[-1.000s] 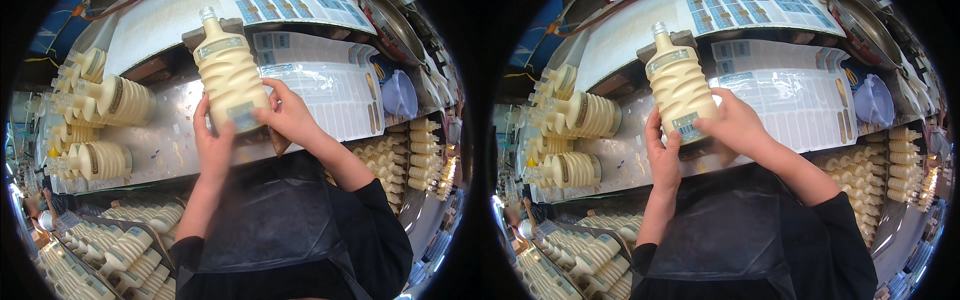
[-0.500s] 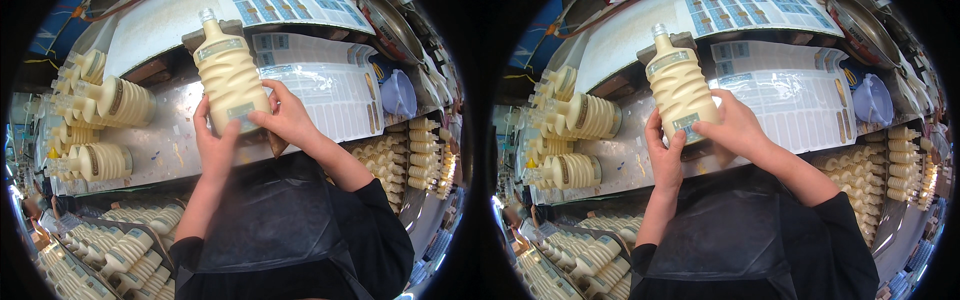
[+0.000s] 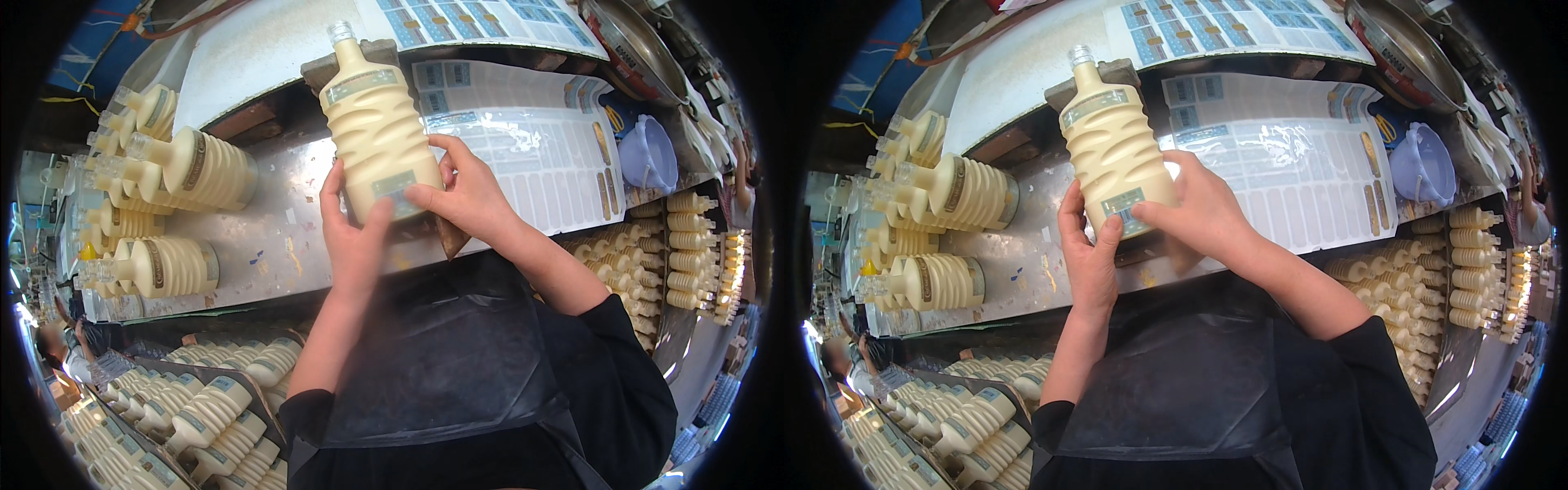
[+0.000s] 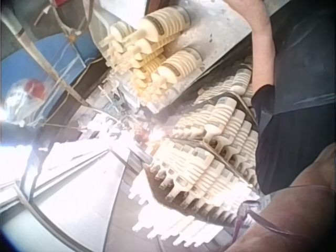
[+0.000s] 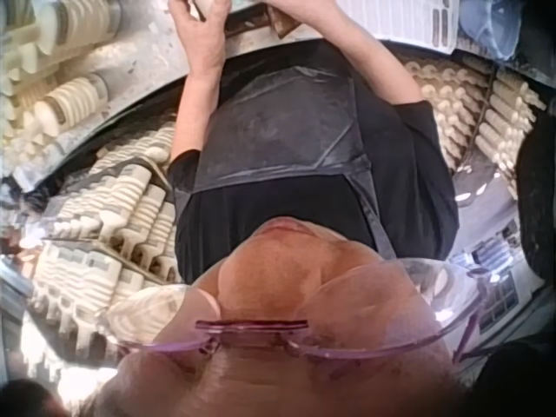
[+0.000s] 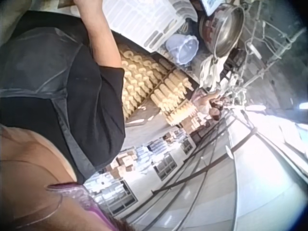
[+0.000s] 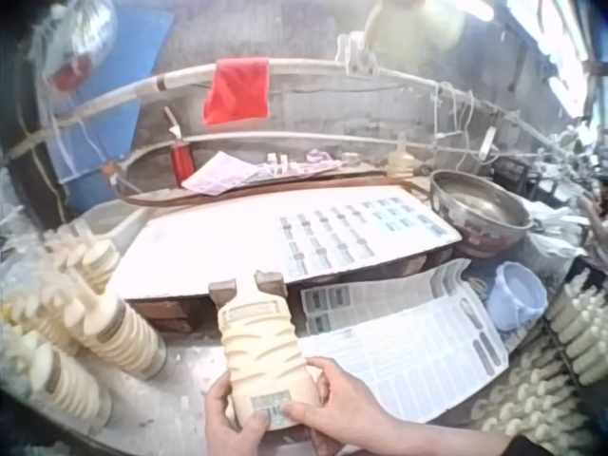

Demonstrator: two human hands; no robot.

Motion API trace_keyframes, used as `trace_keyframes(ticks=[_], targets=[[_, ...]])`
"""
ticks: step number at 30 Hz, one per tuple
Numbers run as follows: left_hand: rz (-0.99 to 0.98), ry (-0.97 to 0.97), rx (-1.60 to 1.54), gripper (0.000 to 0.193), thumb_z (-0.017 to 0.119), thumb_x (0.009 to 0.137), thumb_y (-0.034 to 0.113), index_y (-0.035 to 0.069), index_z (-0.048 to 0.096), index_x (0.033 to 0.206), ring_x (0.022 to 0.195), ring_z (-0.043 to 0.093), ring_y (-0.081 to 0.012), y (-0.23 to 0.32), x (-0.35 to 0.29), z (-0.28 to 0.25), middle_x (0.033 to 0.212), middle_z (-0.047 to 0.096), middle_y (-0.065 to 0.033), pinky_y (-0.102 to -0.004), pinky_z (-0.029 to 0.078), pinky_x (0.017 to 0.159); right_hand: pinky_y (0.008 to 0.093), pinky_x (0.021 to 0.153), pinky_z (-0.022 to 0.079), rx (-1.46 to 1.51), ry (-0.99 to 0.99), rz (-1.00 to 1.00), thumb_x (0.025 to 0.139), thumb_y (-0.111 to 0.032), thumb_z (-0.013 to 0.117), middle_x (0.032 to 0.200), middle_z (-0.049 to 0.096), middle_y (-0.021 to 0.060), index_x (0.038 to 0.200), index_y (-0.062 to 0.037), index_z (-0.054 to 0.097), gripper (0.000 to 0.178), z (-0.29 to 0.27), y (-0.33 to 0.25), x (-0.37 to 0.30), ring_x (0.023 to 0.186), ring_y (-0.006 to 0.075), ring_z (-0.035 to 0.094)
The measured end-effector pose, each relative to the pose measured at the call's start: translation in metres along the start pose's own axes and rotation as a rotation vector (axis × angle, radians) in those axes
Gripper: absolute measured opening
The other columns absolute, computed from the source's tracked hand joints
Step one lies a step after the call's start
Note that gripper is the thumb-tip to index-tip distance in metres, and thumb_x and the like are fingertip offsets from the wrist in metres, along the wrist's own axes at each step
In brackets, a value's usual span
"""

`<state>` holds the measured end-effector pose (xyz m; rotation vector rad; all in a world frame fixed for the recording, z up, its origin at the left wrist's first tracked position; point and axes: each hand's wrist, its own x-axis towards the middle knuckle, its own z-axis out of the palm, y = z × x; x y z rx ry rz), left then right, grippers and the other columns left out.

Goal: The person applies labels to cream-colored plastic bottles one at a time. They pick up a bottle, peel a label from a sheet, and smooth it onto the bottle's body, then place the labeled bottle aside and repeat the process.

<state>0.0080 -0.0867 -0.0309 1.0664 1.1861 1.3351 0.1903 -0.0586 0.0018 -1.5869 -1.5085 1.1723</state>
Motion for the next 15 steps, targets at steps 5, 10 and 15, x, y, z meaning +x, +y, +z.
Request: trace_keyframes(ticks=[5,10,15], targets=[[0.060,0.021,0.158,0.077,0.075,0.088,0.017,-0.001,0.037,0.153,0.141,0.043,-0.0297,-0.006,0.002,-0.005,0.152,0.041,-0.0205,-0.0420,0.037,0.117,0.0253,0.076,0.048,0.617,-0.104,0.147,0.091,-0.021,0.075,0.094,0.059,0.0000,0.136,-0.0030,0.056,0.051,-0.024,-0.009,0.008,0.084,0.0074,0.054],[0.083,0.047,0.206,0.077,0.075,0.087,0.021,0.000,0.039,0.152,0.139,0.044,-0.0311,-0.012,0.003,-0.003,0.149,0.044,-0.0203,-0.0430,0.036,0.117,0.0285,0.073,0.055,0.325,0.005,-0.239,0.090,0.000,0.070,0.107,0.068,0.0017,0.122,-0.0027,0.064,0.032,-0.016,-0.022,-0.003,0.090,0.0082,0.064],[0.135,0.032,0.281,0.065,0.065,0.096,0.025,0.003,0.042,0.153,0.137,0.045,-0.0291,-0.022,0.002,-0.010,0.144,0.046,-0.0173,-0.0415,0.034,0.117,0.0337,0.076,0.057,-0.450,0.311,-0.853,0.081,0.003,0.074,0.101,0.071,0.0122,0.110,-0.0027,0.071,0.030,-0.014,-0.030,-0.006,0.089,0.0271,0.071]])
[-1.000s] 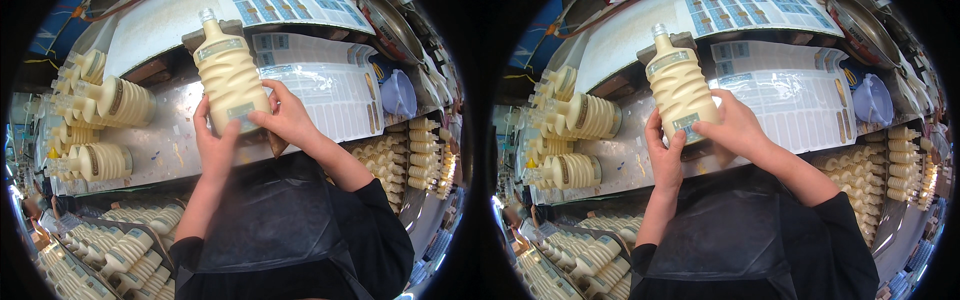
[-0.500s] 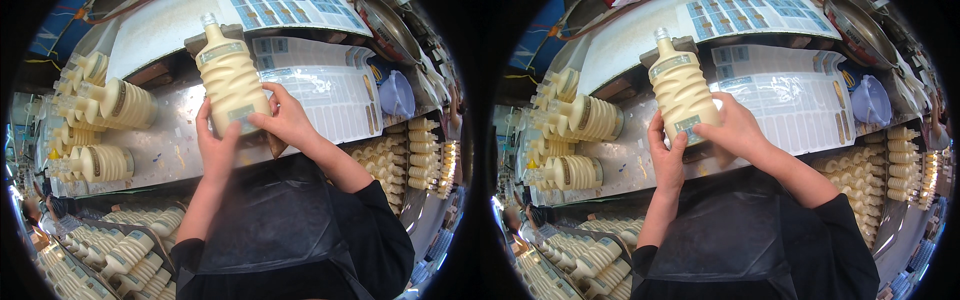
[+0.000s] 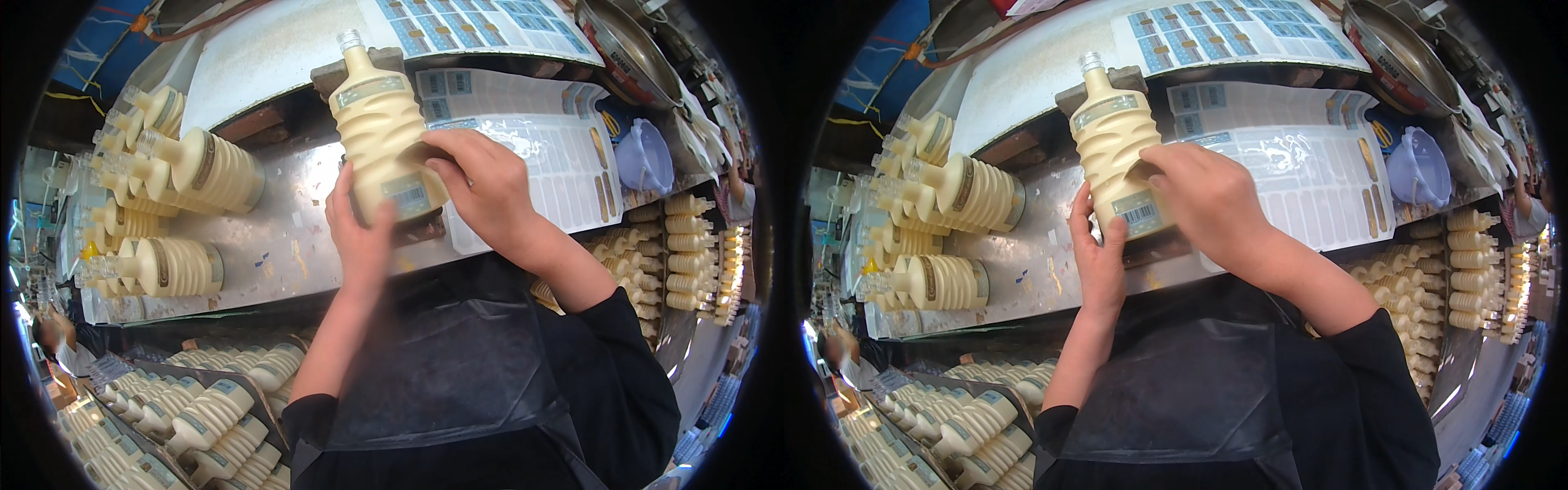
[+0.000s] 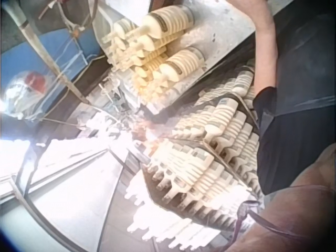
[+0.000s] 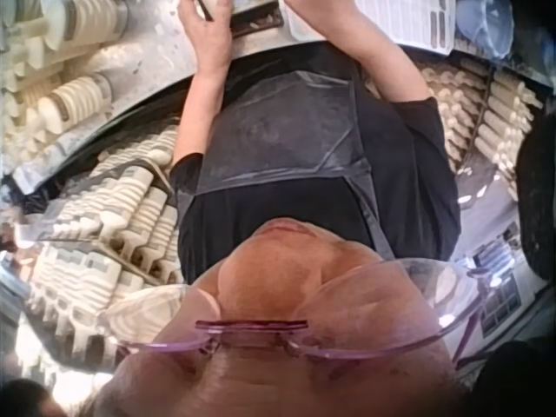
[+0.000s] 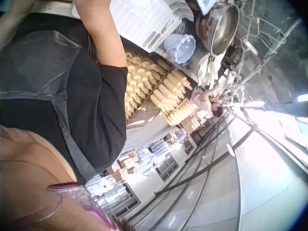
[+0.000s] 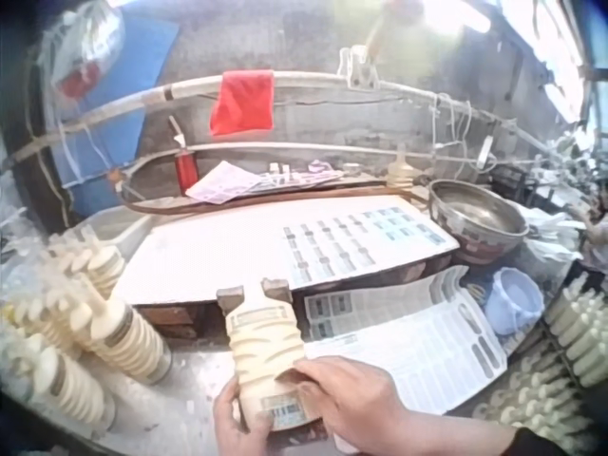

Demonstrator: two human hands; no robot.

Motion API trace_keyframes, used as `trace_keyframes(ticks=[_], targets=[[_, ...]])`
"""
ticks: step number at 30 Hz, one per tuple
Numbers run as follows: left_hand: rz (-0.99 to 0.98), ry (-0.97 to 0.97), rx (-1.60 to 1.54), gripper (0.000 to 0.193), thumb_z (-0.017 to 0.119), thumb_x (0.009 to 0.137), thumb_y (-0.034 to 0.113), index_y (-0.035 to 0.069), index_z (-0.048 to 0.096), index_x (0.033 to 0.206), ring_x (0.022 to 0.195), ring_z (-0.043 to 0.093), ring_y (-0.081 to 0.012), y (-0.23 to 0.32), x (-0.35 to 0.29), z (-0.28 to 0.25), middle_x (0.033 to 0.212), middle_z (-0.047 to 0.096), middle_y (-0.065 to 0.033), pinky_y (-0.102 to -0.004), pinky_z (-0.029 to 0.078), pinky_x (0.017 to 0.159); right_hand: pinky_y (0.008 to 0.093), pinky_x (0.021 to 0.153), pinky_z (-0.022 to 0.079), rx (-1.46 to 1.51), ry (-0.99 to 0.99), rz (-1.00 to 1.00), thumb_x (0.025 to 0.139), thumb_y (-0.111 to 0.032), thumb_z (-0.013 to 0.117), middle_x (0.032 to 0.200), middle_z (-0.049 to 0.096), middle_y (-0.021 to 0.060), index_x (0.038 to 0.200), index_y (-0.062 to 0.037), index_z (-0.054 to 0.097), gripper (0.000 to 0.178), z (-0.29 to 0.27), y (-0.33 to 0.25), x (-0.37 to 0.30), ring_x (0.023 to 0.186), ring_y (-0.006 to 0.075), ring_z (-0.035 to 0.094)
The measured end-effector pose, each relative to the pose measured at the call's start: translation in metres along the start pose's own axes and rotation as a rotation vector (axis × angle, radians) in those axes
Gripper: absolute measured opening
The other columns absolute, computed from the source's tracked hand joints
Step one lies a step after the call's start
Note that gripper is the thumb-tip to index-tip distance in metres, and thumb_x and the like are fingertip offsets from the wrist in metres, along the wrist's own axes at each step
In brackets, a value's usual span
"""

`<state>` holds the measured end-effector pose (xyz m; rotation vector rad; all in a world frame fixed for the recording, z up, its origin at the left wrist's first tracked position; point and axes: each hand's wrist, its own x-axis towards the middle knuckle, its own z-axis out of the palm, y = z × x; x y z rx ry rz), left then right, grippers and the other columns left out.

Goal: The person applies labels to cream-colored plastic bottles one at a time. They pick up a bottle, peel a label from a sheet, and smooth it onto the bottle's body, then place the labeled bottle aside and repeat the process.

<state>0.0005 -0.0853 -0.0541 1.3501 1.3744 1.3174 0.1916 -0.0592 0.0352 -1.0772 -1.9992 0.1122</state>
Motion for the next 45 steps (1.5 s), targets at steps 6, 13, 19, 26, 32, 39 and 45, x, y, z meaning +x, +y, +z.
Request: trace_keyframes(ticks=[6,13,19,26,32,39,45], targets=[[-0.111,-0.012,-0.323,0.050,0.047,0.107,0.026,0.004,0.047,0.152,0.134,0.046,-0.0263,-0.006,0.003,-0.004,0.140,0.047,-0.0159,-0.0405,0.034,0.116,0.0327,0.069,0.056,0.045,-0.162,-0.399,0.076,-0.001,0.071,0.095,0.073,0.0075,0.104,-0.0050,0.074,0.029,0.008,-0.031,-0.028,0.080,0.0214,0.070],[0.064,0.114,0.294,0.068,0.057,0.099,0.037,0.000,0.037,0.152,0.128,0.044,-0.0332,0.008,0.007,0.012,0.133,0.049,-0.0185,-0.0474,0.033,0.113,0.0344,0.085,0.054,0.289,-0.057,0.383,0.093,-0.002,0.063,0.116,0.064,0.0163,0.122,-0.0002,0.055,0.031,0.020,-0.025,-0.024,0.098,0.0276,0.067],[0.070,0.114,0.212,0.071,0.061,0.096,0.035,-0.002,0.035,0.151,0.130,0.042,-0.0356,0.006,0.009,0.017,0.138,0.044,-0.0213,-0.0493,0.031,0.114,0.0374,0.094,0.052,0.162,0.106,0.440,0.097,-0.004,0.060,0.125,0.061,0.0167,0.132,-0.0014,0.054,0.036,0.028,0.015,-0.037,0.109,0.0316,0.064],[-0.104,0.082,-0.114,0.063,0.062,0.097,0.024,0.000,0.037,0.150,0.126,0.046,-0.0272,0.013,0.010,0.014,0.137,0.045,-0.0165,-0.0422,0.036,0.112,0.0348,0.090,0.054,0.160,0.012,0.347,0.096,-0.002,0.065,0.118,0.066,0.0160,0.130,-0.0009,0.057,0.035,0.017,0.015,-0.026,0.105,0.0277,0.068],[-0.162,0.065,-0.394,0.048,0.060,0.101,0.016,0.003,0.045,0.144,0.118,0.052,-0.0196,0.006,0.013,0.004,0.126,0.052,-0.0096,-0.0350,0.045,0.104,0.0396,0.067,0.053,0.106,0.014,-0.334,0.081,-0.006,0.067,0.093,0.067,0.0064,0.098,-0.0078,0.067,0.017,0.020,-0.012,-0.030,0.079,0.0263,0.067],[-0.236,0.043,-0.633,0.033,0.049,0.108,0.016,0.000,0.052,0.137,0.122,0.056,-0.0189,0.013,0.011,-0.007,0.129,0.060,-0.0128,-0.0345,0.047,0.104,0.0345,0.061,0.048,-0.071,-0.094,-0.363,0.072,-0.010,0.065,0.081,0.059,0.0058,0.085,-0.0049,0.063,0.014,0.030,-0.043,-0.012,0.072,0.0224,0.062],[-0.233,0.056,-0.526,0.044,0.042,0.111,0.029,-0.001,0.049,0.143,0.133,0.048,-0.0267,0.011,0.007,-0.011,0.142,0.051,-0.0178,-0.0426,0.038,0.114,0.0420,0.069,0.053,0.182,-0.131,-0.044,0.081,0.002,0.065,0.091,0.065,0.0125,0.110,-0.0044,0.061,0.030,0.024,-0.048,-0.009,0.080,0.0339,0.065]])
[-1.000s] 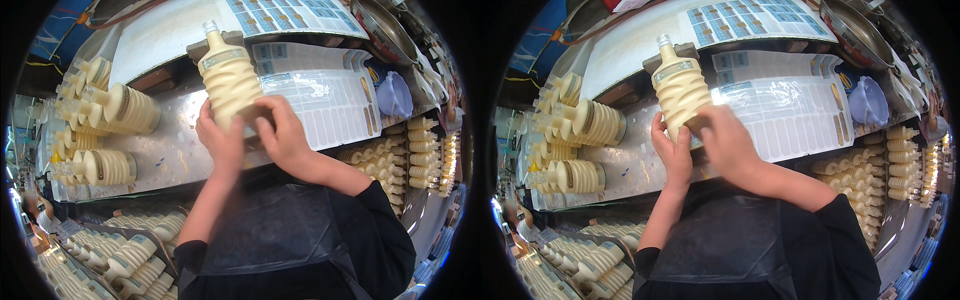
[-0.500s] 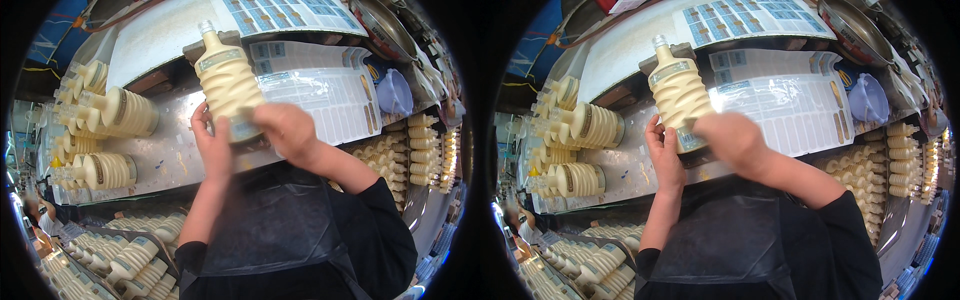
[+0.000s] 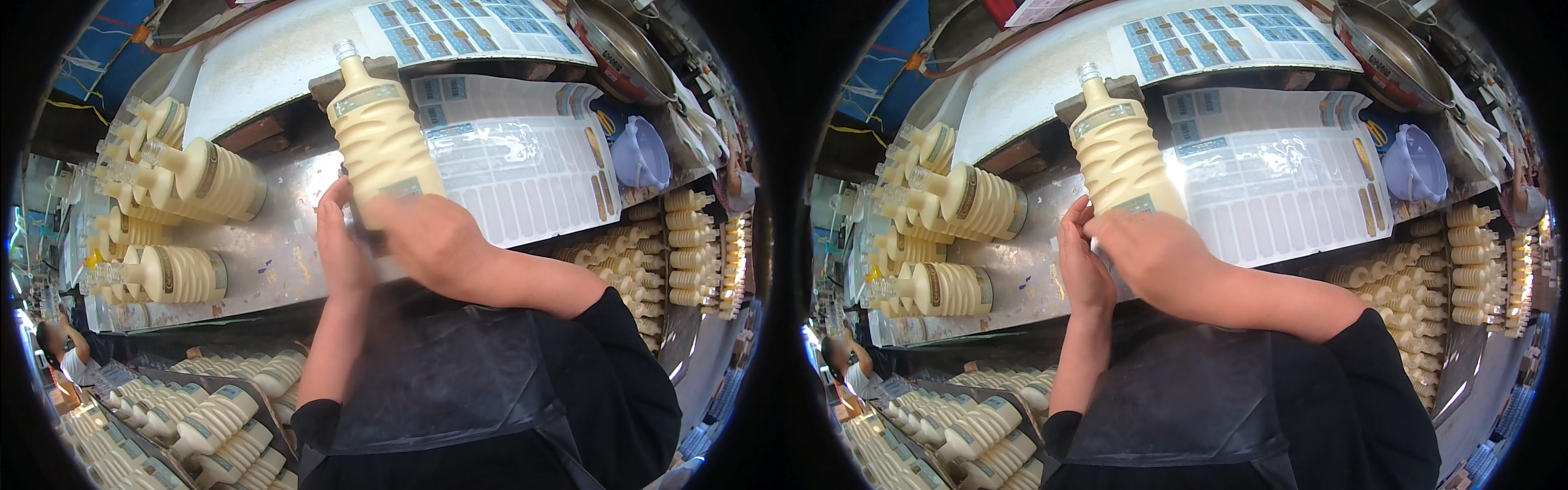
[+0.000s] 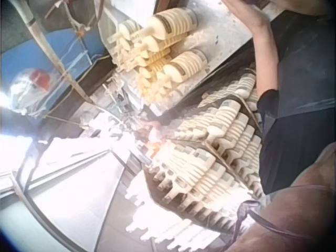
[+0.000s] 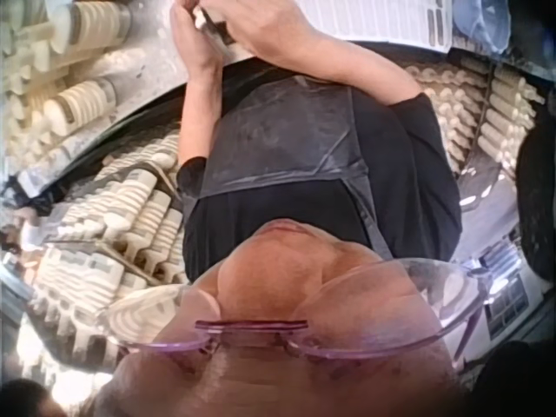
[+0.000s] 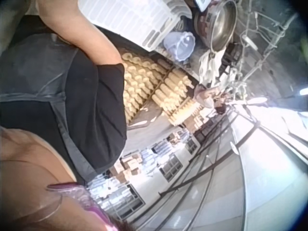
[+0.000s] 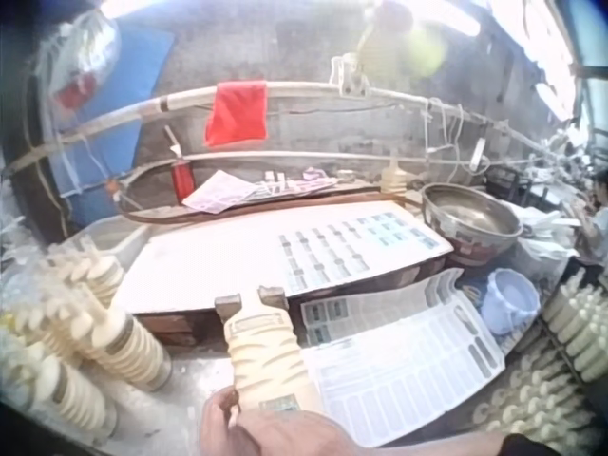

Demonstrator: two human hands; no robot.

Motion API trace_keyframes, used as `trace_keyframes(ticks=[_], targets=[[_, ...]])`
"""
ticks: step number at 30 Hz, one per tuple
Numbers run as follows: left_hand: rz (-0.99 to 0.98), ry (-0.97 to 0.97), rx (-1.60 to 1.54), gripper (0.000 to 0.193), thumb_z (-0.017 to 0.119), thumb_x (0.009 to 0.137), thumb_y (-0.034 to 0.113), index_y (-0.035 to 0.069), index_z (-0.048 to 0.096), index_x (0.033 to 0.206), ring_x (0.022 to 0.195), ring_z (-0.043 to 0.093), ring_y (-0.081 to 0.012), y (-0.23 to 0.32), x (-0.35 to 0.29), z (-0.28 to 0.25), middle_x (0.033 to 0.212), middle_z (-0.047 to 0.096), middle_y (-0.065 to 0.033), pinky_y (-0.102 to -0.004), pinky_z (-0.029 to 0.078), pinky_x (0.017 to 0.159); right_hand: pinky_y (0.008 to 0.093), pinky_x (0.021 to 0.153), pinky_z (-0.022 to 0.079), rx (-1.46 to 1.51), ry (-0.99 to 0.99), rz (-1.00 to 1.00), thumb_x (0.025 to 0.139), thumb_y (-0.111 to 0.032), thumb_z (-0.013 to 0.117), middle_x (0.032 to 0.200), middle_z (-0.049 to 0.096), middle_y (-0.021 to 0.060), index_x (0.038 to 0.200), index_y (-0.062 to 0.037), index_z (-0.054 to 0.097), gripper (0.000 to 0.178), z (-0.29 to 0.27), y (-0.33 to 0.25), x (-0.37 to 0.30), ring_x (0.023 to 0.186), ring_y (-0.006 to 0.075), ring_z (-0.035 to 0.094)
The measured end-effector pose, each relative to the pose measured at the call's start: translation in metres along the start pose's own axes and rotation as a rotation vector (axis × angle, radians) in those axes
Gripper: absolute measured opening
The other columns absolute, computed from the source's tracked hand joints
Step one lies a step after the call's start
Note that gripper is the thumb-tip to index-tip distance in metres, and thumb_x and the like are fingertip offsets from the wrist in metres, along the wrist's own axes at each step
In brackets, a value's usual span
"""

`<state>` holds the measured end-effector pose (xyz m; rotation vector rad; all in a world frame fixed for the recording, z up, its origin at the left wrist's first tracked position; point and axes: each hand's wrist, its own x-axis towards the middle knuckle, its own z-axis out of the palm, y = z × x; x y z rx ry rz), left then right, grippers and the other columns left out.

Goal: The person applies labels to cream-colored plastic bottles one at a time. They pick up a bottle, peel a label from a sheet, and smooth it onto the bottle's body, then place the labeled bottle aside and repeat the process.

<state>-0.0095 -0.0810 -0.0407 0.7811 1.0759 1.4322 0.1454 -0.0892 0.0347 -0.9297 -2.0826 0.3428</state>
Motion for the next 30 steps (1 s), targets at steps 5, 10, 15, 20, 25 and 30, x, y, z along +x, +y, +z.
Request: trace_keyframes(ticks=[5,10,15,20,25,30], targets=[[0.179,-0.041,0.443,0.071,0.067,0.093,0.028,-0.004,0.035,0.148,0.139,0.041,-0.0315,-0.010,-0.006,0.009,0.146,0.042,-0.0213,-0.0446,0.031,0.119,0.0424,0.093,0.052,-0.038,0.187,0.297,0.094,-0.002,0.061,0.116,0.063,0.0196,0.124,-0.0018,0.057,0.031,0.002,0.033,-0.023,0.105,0.0379,0.064],[0.184,-0.069,0.398,0.082,0.071,0.087,0.019,-0.005,0.027,0.152,0.140,0.040,-0.0328,-0.017,-0.006,0.010,0.149,0.038,-0.0233,-0.0451,0.031,0.119,0.0358,0.093,0.052,0.150,0.266,0.423,0.099,-0.004,0.059,0.120,0.063,0.0182,0.129,-0.0009,0.056,0.030,-0.004,0.051,-0.034,0.107,0.0294,0.065],[0.137,-0.115,0.353,0.092,0.077,0.082,0.018,-0.004,0.024,0.154,0.141,0.039,-0.0327,-0.015,-0.009,0.004,0.153,0.034,-0.0231,-0.0460,0.033,0.119,0.0458,0.091,0.051,0.136,0.186,0.275,0.095,-0.007,0.060,0.114,0.064,0.0185,0.123,-0.0054,0.059,0.028,-0.004,0.054,-0.028,0.105,0.0405,0.062],[0.154,-0.148,0.575,0.090,0.082,0.077,0.009,-0.001,0.035,0.153,0.138,0.046,-0.0300,-0.019,-0.009,-0.004,0.152,0.041,-0.0188,-0.0445,0.039,0.116,0.0442,0.079,0.055,-0.017,0.140,0.054,0.088,-0.007,0.064,0.098,0.069,0.0114,0.110,-0.0075,0.066,0.022,-0.024,0.066,-0.026,0.088,0.0353,0.067],[0.226,-0.043,0.512,0.079,0.085,0.078,0.008,-0.001,0.045,0.147,0.132,0.052,-0.0264,-0.022,-0.009,-0.007,0.141,0.054,-0.0147,-0.0401,0.041,0.114,0.0373,0.075,0.057,0.032,0.134,-0.185,0.080,-0.007,0.068,0.101,0.072,0.0077,0.105,-0.0080,0.068,0.025,-0.019,0.034,-0.035,0.089,0.0274,0.072],[0.342,-0.051,0.497,0.076,0.084,0.082,0.014,0.002,0.043,0.145,0.134,0.048,-0.0255,-0.027,-0.007,-0.011,0.145,0.046,-0.0138,-0.0401,0.036,0.117,0.0398,0.076,0.056,0.043,-0.020,-0.214,0.085,-0.009,0.065,0.100,0.070,0.0080,0.105,-0.0079,0.068,0.020,-0.020,0.030,-0.029,0.091,0.0272,0.071]])
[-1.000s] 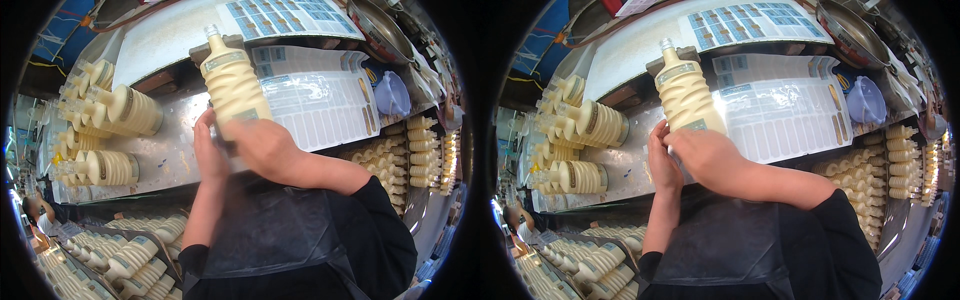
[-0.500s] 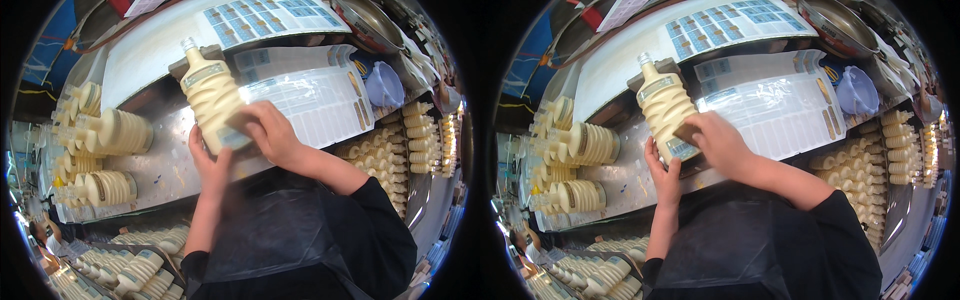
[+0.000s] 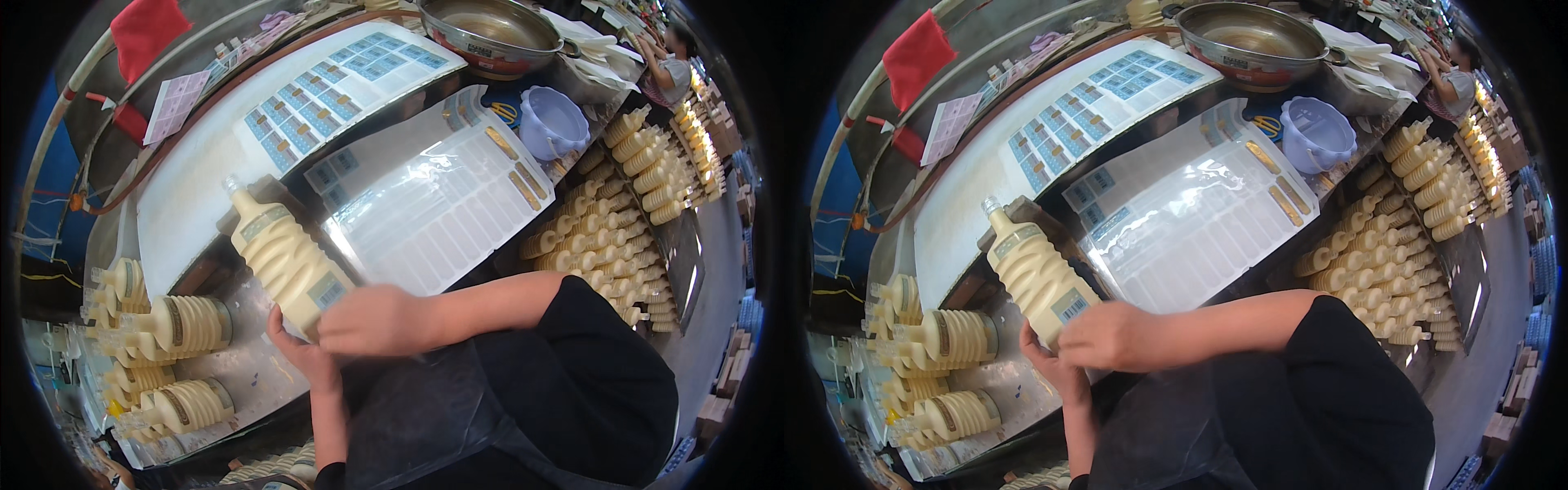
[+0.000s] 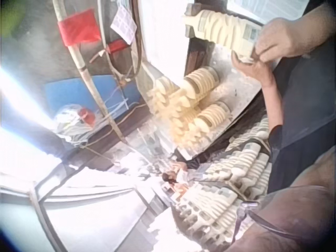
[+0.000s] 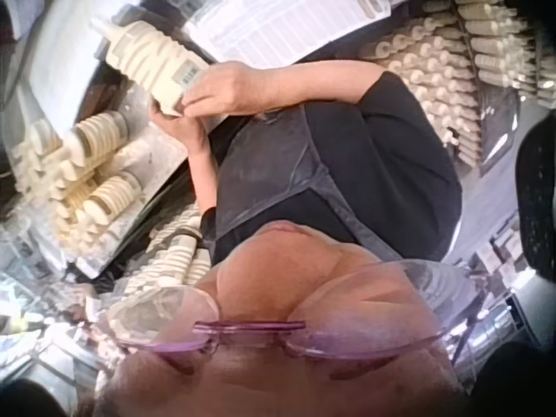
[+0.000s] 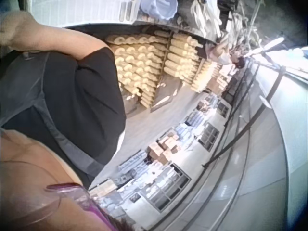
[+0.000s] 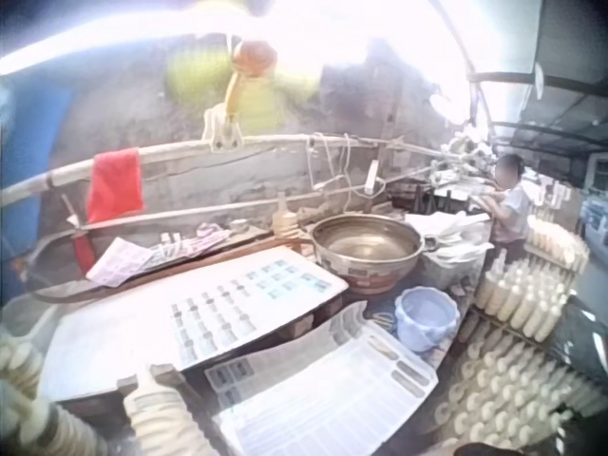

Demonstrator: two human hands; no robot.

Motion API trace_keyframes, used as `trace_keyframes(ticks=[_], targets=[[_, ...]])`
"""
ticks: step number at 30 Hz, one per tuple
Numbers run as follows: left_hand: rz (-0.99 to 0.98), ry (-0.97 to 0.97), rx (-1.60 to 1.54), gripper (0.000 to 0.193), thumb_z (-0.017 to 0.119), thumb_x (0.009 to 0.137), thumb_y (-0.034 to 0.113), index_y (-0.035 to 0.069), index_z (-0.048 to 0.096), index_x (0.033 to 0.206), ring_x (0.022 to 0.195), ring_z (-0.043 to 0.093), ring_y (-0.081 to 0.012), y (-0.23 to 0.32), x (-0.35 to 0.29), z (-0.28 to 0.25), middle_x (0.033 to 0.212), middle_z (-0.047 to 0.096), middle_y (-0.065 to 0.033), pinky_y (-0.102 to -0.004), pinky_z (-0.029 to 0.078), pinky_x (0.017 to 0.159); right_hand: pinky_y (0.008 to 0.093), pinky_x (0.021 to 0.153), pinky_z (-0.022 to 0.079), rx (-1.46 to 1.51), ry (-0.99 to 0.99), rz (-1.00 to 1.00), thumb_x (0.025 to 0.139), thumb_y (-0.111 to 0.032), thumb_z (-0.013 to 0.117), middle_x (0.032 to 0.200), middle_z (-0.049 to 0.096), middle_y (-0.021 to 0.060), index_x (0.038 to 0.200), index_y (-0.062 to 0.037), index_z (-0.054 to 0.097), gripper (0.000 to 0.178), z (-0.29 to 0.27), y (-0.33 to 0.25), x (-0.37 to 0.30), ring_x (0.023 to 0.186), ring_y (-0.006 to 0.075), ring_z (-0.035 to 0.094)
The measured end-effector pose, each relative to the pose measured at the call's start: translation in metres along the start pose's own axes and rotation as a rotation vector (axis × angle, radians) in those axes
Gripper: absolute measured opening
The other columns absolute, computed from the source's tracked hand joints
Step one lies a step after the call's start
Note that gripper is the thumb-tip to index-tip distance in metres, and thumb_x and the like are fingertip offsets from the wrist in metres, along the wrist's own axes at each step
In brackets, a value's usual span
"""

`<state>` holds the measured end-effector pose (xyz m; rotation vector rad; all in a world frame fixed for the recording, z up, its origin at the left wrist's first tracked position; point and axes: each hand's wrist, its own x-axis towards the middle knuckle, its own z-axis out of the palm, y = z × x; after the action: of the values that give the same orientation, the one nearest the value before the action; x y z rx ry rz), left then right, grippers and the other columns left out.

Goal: The person applies labels to cream-colored plastic bottles one at a time. They pick up a bottle, peel a label from a sheet, and smooth it onto the bottle's body, then place the labeled bottle aside and repeat the process.

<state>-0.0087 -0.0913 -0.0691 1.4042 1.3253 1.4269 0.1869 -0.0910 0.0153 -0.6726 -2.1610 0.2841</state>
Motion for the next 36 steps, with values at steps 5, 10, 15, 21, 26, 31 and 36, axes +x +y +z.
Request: trace_keyframes(ticks=[5,10,15,21,26,31,36], targets=[[-0.034,-0.050,-0.023,0.083,0.081,0.089,0.016,0.001,0.032,0.154,0.139,0.045,-0.0264,-0.009,0.001,-0.001,0.151,0.043,-0.0151,-0.0403,0.033,0.119,0.0407,0.082,0.054,0.468,0.160,0.620,0.091,-0.009,0.064,0.103,0.069,0.0108,0.107,-0.0078,0.071,0.018,-0.016,0.002,-0.007,0.094,0.0310,0.068],[0.058,0.059,0.043,0.063,0.079,0.084,-0.001,0.000,0.051,0.140,0.133,0.049,-0.0252,0.022,0.006,-0.006,0.141,0.053,-0.0116,-0.0397,0.032,0.118,0.0380,0.075,0.056,0.171,0.146,0.933,0.092,-0.016,0.063,0.095,0.071,0.0126,0.098,-0.0055,0.075,0.017,-0.060,0.049,-0.076,0.078,0.0262,0.068],[0.435,-0.009,0.345,0.068,0.086,0.078,0.010,0.003,0.051,0.136,0.133,0.047,-0.0340,0.034,0.025,-0.013,0.141,0.047,-0.0147,-0.0462,0.034,0.117,0.0447,0.079,0.058,-0.751,0.279,1.153,0.091,-0.016,0.062,0.105,0.072,0.0167,0.113,-0.0083,0.074,0.026,-0.124,0.054,-0.187,0.084,0.0353,0.072],[0.548,-0.078,0.684,0.074,0.090,0.073,0.012,0.006,0.052,0.137,0.137,0.046,-0.0391,0.023,0.022,0.007,0.147,0.042,-0.0172,-0.0504,0.039,0.114,0.0444,0.066,0.056,-1.019,0.035,1.162,0.088,-0.007,0.063,0.096,0.061,0.0110,0.120,-0.0119,0.071,0.033,-0.146,0.032,-0.256,0.078,0.0324,0.068],[0.527,-0.114,0.677,0.071,0.088,0.072,0.006,0.007,0.057,0.135,0.135,0.047,-0.0389,0.030,0.028,-0.004,0.146,0.045,-0.0173,-0.0496,0.040,0.113,0.0399,0.063,0.056,-1.007,0.007,0.916,0.086,-0.005,0.065,0.103,0.063,0.0086,0.117,-0.0118,0.070,0.031,-0.150,0.030,-0.261,0.078,0.0283,0.069],[0.503,-0.119,0.697,0.066,0.086,0.074,0.010,0.005,0.058,0.133,0.134,0.048,-0.0390,0.050,0.022,0.002,0.145,0.047,-0.0173,-0.0499,0.039,0.112,0.0373,0.064,0.057,-1.012,0.028,0.715,0.086,-0.006,0.069,0.118,0.069,0.0049,0.111,-0.0101,0.070,0.025,-0.158,0.040,-0.256,0.080,0.0257,0.070],[0.639,-0.060,0.625,0.055,0.085,0.074,0.010,0.003,0.062,0.123,0.116,0.056,-0.0351,0.068,0.006,0.014,0.127,0.058,-0.0153,-0.0474,0.044,0.103,0.0366,0.065,0.057,-0.809,-0.027,0.638,0.087,-0.007,0.069,0.104,0.072,0.0052,0.100,-0.0069,0.072,0.013,-0.164,0.038,-0.260,0.075,0.0277,0.071]])
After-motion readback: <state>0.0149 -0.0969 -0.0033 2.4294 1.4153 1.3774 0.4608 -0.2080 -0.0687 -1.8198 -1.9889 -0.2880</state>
